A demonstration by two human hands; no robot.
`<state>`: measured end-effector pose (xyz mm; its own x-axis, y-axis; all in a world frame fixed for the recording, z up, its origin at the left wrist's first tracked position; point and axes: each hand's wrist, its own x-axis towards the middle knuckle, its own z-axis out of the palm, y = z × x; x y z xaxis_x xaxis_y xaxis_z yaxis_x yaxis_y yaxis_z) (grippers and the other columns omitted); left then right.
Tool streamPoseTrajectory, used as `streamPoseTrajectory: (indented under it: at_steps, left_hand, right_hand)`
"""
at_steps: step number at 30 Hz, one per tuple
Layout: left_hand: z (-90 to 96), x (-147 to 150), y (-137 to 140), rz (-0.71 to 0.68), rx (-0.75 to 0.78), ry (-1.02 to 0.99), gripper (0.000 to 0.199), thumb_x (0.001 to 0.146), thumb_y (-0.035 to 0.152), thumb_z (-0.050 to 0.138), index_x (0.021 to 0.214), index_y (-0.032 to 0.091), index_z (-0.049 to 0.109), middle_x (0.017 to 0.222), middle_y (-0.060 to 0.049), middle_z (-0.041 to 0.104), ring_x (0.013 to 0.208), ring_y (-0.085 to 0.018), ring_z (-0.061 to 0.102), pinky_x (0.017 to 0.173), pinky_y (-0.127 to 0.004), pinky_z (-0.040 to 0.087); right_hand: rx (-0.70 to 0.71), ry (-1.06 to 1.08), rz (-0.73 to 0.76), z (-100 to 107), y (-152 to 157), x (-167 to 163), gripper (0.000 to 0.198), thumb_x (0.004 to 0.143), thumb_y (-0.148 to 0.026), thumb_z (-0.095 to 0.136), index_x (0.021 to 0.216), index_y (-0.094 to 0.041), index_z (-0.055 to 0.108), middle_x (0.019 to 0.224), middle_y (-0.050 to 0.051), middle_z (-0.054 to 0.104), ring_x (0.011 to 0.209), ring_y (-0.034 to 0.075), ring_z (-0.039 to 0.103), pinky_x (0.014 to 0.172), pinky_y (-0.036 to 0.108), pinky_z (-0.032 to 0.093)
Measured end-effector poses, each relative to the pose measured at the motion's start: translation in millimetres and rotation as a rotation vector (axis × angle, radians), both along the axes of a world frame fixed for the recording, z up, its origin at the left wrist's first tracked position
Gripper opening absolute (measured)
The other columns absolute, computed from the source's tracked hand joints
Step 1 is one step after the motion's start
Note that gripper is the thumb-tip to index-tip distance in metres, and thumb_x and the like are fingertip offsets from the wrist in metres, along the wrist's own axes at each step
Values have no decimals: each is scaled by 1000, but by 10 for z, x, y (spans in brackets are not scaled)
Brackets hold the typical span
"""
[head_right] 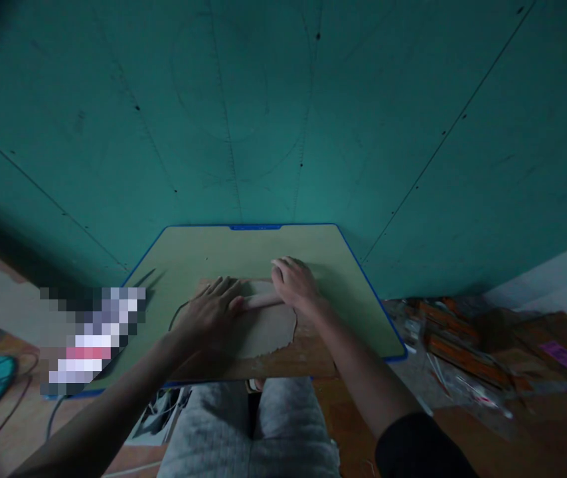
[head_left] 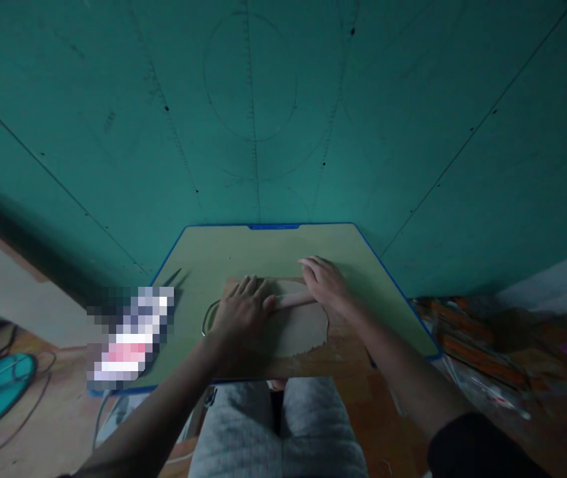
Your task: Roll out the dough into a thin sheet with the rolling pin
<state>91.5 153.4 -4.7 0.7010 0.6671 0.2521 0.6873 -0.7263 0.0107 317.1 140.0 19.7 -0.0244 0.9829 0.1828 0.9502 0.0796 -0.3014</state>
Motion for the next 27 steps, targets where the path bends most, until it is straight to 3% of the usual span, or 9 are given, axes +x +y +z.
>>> streamPoseTrajectory:
  at_steps: [6,10,15,18,24,27]
  left_hand:
    - [21,-87,-45,-226,-120,72,54,104,50,30,145,17,44,151,-15,48,144,-30,39,111,-45,41]
    - [73,57,-88,-243,-232,104,56,104,41,32,153,14,31,158,-16,38,148,-31,31,117,-49,34]
    - [165,140,-301,-293,-395,76,64,103,32,35,160,16,9,164,-16,22,152,-31,20,121,-52,28]
    - [175,137,-368,-302,-394,32,68,102,32,36,160,20,2,166,-14,16,152,-32,15,122,-57,24]
    - [169,181,-514,-333,-405,-16,79,101,42,42,159,22,-8,166,-15,15,152,-32,12,121,-58,26]
    - [213,246,-640,-323,-438,-15,84,100,45,46,159,20,-9,165,-16,10,152,-33,7,120,-58,27]
  right_hand:
    - [-141,6,12,-64,151,60,41,102,-19,28,119,-18,65,128,7,67,119,16,59,97,26,42]
    - [-240,-6,28,21,410,-63,40,102,-25,30,105,-20,69,116,8,73,107,21,65,88,30,46]
    - [-218,4,18,102,575,-263,43,102,-25,24,117,-17,64,128,11,67,118,23,59,97,35,42]
    - [-214,9,70,84,531,-301,43,102,-27,25,118,-18,65,131,9,66,122,22,57,103,36,38]
    - [-222,15,91,21,257,-193,52,103,-39,28,146,-17,47,158,9,41,150,25,25,122,45,13]
    - [-246,10,81,10,55,-98,54,103,-40,29,151,-18,41,161,9,34,152,23,18,123,46,8]
